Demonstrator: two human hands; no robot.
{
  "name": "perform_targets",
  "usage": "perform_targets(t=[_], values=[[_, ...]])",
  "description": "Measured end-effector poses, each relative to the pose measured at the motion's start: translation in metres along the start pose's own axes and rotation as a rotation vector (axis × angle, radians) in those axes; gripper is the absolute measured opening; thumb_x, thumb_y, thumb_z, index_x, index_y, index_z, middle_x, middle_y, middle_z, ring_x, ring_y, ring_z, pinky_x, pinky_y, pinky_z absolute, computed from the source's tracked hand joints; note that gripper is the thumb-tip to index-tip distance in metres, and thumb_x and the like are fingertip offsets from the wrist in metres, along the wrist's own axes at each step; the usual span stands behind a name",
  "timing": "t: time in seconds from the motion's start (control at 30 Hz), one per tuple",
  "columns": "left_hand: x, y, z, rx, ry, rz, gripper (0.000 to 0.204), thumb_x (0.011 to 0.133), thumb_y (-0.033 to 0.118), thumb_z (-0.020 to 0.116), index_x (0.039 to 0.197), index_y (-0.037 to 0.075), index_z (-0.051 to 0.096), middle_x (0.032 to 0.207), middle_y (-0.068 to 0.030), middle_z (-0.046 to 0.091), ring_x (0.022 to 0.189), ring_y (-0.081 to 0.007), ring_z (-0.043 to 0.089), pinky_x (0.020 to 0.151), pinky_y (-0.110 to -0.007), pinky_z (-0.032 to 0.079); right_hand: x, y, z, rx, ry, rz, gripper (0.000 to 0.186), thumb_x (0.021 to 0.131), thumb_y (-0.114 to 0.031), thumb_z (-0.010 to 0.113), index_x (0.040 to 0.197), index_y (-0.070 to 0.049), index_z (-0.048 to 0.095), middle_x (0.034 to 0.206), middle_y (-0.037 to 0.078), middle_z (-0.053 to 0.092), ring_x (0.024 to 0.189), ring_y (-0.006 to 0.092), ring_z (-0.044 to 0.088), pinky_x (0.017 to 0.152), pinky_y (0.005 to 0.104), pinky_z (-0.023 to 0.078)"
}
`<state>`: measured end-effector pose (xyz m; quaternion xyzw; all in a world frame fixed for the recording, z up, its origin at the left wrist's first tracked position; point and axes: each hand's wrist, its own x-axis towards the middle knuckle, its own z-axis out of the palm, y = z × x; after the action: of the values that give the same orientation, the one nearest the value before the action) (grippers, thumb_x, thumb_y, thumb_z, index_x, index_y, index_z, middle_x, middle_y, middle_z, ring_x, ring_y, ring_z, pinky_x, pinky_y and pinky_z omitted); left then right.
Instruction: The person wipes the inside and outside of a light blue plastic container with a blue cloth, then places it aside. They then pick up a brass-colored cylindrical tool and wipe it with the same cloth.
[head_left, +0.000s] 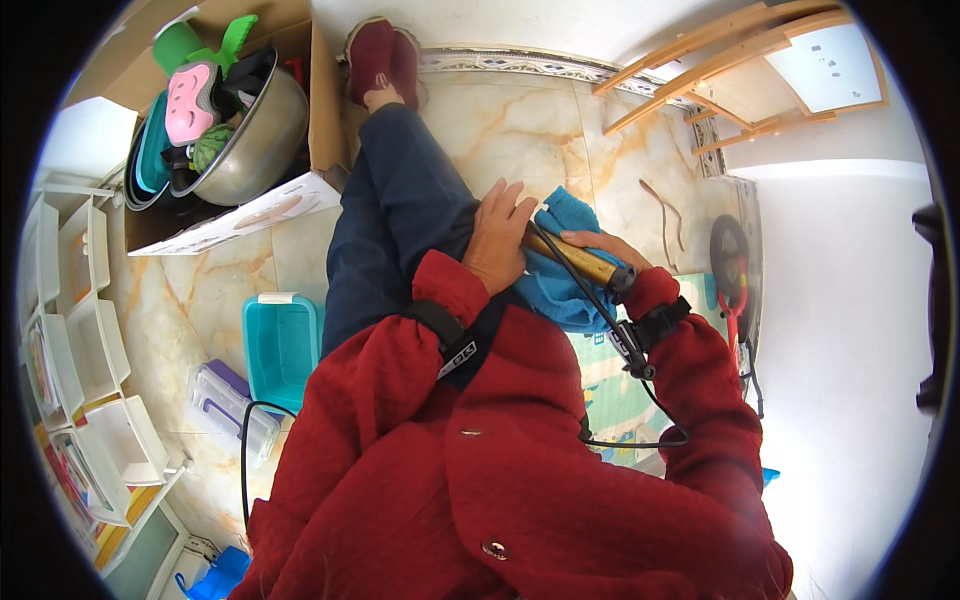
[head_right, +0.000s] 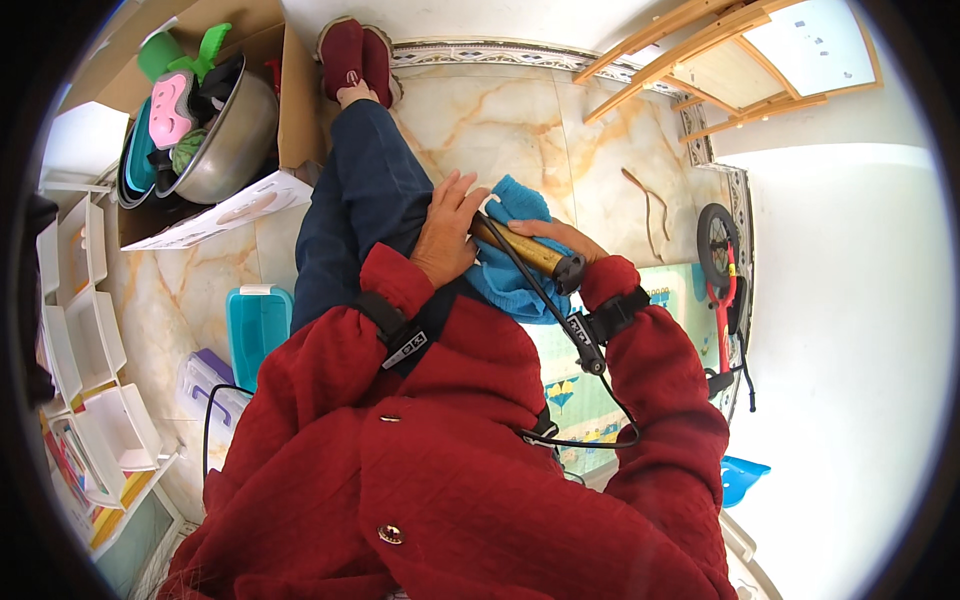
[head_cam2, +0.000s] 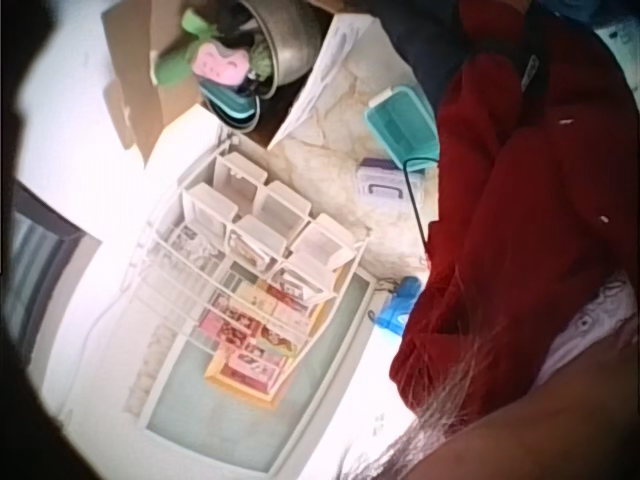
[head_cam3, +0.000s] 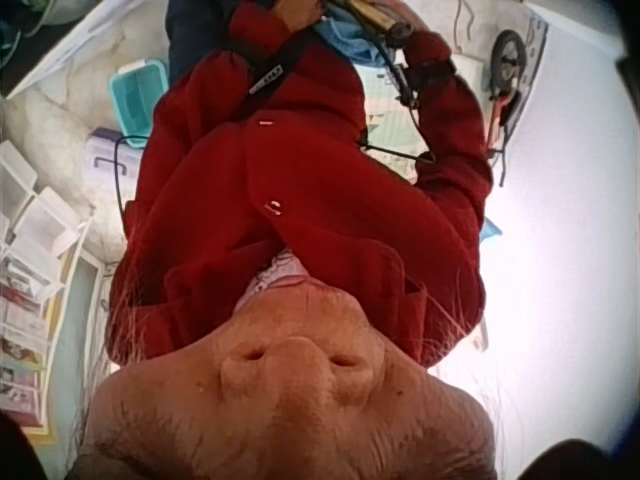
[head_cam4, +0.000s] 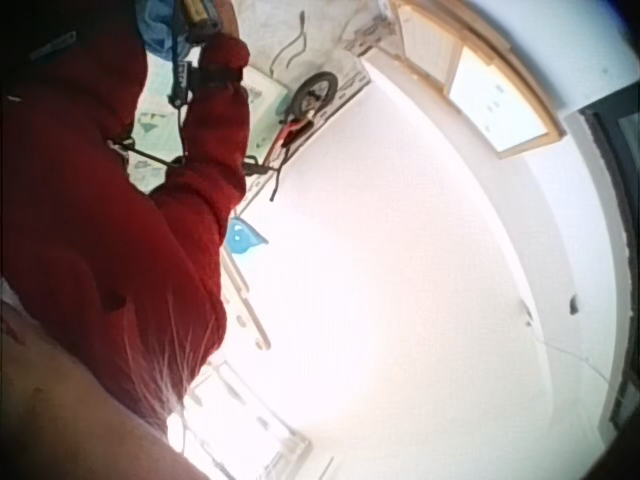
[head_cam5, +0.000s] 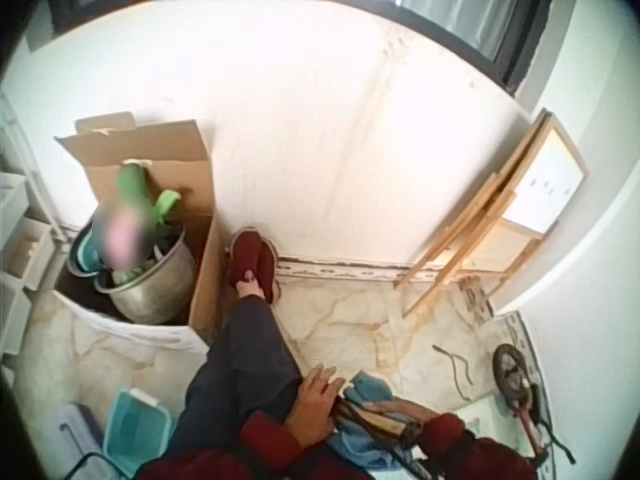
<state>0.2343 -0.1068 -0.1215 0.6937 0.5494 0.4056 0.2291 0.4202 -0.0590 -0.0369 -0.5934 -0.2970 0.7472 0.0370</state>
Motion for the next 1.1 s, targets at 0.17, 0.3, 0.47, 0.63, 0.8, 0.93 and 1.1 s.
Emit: perform_targets(t=[0.17,0.3,0.47,0.63,0.8,0.93,1.1], values=[[-0.004,0.002,-0.002,0.026,-0.133,-0.055,0.042,0.061,0.000,0.065,0.101,0.002,0.052,0.101,-0.0156,0.051,0.103,-0.0364,0.047,0.085,-0.043,0.042,-0.002,0.011,-0.019,0.155,-0.094,-0.091,0.045,0.085,-0.038,0.064,0.111,-0.001,0.060,0.094,0.004,0.065,0.071,0.0105,0.061,0.064,0.0229,0.052],[-0.004,0.005,-0.005,-0.014,-0.158,-0.118,0.040,0.062,0.009,0.067,0.098,0.001,0.053,0.091,-0.0173,0.053,0.091,-0.0363,0.051,0.078,-0.042,0.044,-0.014,0.013,-0.044,0.005,0.039,-0.635,0.043,0.095,-0.037,0.050,0.118,-0.001,0.054,0.100,0.008,0.064,0.083,0.0147,0.062,0.076,0.0269,0.052],[0.002,0.009,-0.012,-0.224,-0.172,-0.291,0.032,0.067,0.016,0.064,0.091,-0.004,0.054,0.076,-0.0206,0.057,0.072,-0.0369,0.058,0.067,-0.041,0.046,-0.016,0.015,-0.054,0.575,-0.016,-0.557,0.045,0.096,-0.034,0.048,0.129,-0.003,0.044,0.118,0.013,0.059,0.104,0.0254,0.060,0.093,0.0379,0.048],[0.008,0.013,-0.023,-0.407,-0.297,-0.443,0.030,0.069,0.018,0.062,0.088,-0.005,0.055,0.068,-0.0216,0.058,0.066,-0.0339,0.060,0.062,-0.039,0.046,0.003,0.024,-0.011,0.648,0.255,-0.716,0.049,0.095,-0.038,0.050,0.125,0.001,0.047,0.117,0.014,0.059,0.107,0.0255,0.057,0.095,0.0372,0.045],[0.008,0.015,-0.022,-0.339,-0.300,-0.447,0.036,0.069,0.021,0.063,0.092,-0.005,0.055,0.079,-0.0266,0.060,0.079,-0.0403,0.061,0.071,-0.043,0.047,0.017,0.026,0.052,0.392,0.304,-0.771,0.033,0.087,-0.023,0.065,0.108,0.001,0.059,0.101,0.005,0.062,0.089,0.0134,0.058,0.079,0.0275,0.047],[0.004,0.017,-0.013,-0.152,-0.247,-0.420,0.038,0.069,0.021,0.066,0.095,-0.004,0.053,0.088,-0.0264,0.062,0.086,-0.0430,0.060,0.075,-0.047,0.047,0.020,0.030,0.069,0.244,0.361,-0.785,0.032,0.081,-0.019,0.072,0.103,0.002,0.061,0.095,0.006,0.064,0.083,0.0118,0.059,0.074,0.0253,0.047],[0.001,0.023,-0.004,0.038,-0.254,-0.382,0.034,0.071,0.020,0.066,0.093,-0.001,0.051,0.091,-0.0233,0.061,0.085,-0.0417,0.060,0.075,-0.047,0.048,0.029,0.029,0.059,0.371,0.381,-0.849,0.033,0.077,-0.009,0.074,0.105,0.003,0.060,0.097,0.007,0.065,0.084,0.0138,0.061,0.076,0.0268,0.049]])
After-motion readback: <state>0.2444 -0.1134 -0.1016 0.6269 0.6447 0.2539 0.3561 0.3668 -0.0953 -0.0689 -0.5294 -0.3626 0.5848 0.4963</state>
